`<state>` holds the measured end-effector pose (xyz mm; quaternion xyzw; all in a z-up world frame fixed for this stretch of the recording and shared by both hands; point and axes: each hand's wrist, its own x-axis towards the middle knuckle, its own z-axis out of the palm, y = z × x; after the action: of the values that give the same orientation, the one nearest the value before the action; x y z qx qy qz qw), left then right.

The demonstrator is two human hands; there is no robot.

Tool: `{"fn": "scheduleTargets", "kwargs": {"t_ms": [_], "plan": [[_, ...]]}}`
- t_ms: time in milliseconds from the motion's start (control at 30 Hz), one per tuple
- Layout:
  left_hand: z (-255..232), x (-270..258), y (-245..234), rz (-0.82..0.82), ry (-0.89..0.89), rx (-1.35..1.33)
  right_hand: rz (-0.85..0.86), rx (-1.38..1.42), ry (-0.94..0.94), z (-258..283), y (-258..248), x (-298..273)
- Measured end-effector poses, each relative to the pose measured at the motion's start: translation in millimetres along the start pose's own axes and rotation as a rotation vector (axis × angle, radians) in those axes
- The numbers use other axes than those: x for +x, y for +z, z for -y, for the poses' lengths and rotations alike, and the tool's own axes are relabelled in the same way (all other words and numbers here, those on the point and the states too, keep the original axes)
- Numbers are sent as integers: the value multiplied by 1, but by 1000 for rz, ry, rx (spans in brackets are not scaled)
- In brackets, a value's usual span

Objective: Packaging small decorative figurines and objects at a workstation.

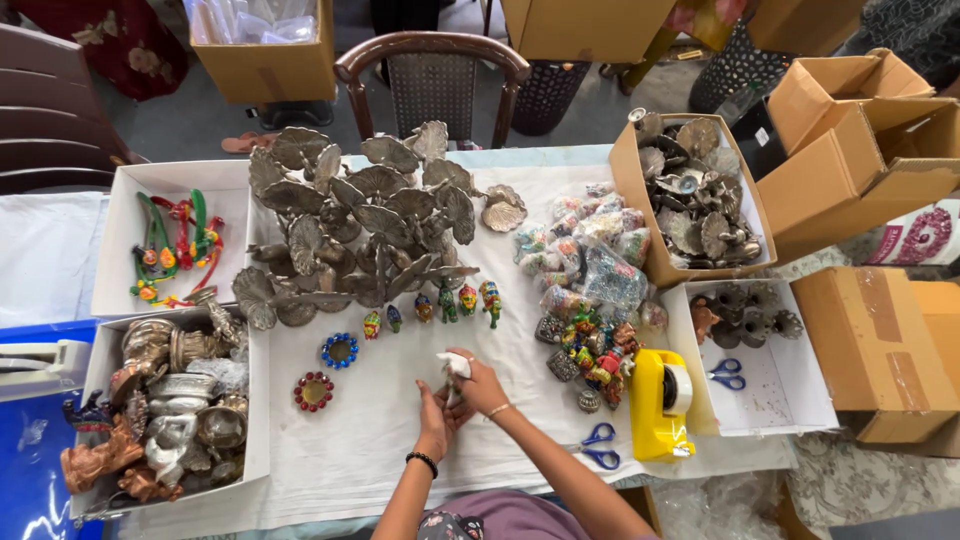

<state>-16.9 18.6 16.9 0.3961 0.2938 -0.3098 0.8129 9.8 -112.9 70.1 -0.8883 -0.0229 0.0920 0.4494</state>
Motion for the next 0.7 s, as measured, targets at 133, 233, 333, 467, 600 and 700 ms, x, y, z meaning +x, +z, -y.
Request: {"fn": "scheduleTargets", "kwargs": {"t_ms": [133,233,333,467,600,700], "plan": [[13,15,-10,-33,-13,81,101,118,-2,-2,-1,-27],[3,3,0,-88,-24,94,22,-229,-37,17,-7,-28],[23,30,-21,18,95,-33,-293,-517,-309,-8,11,-22],[32,41,-27,-77,52,-73,140,-755,-385,17,-12,-28],[7,4,6,-105,66,-42,171,-607,-284,7,-32,-25],[2,-1,7,-83,49,-50,167,-451,-212,-29,-27,-17]]}}
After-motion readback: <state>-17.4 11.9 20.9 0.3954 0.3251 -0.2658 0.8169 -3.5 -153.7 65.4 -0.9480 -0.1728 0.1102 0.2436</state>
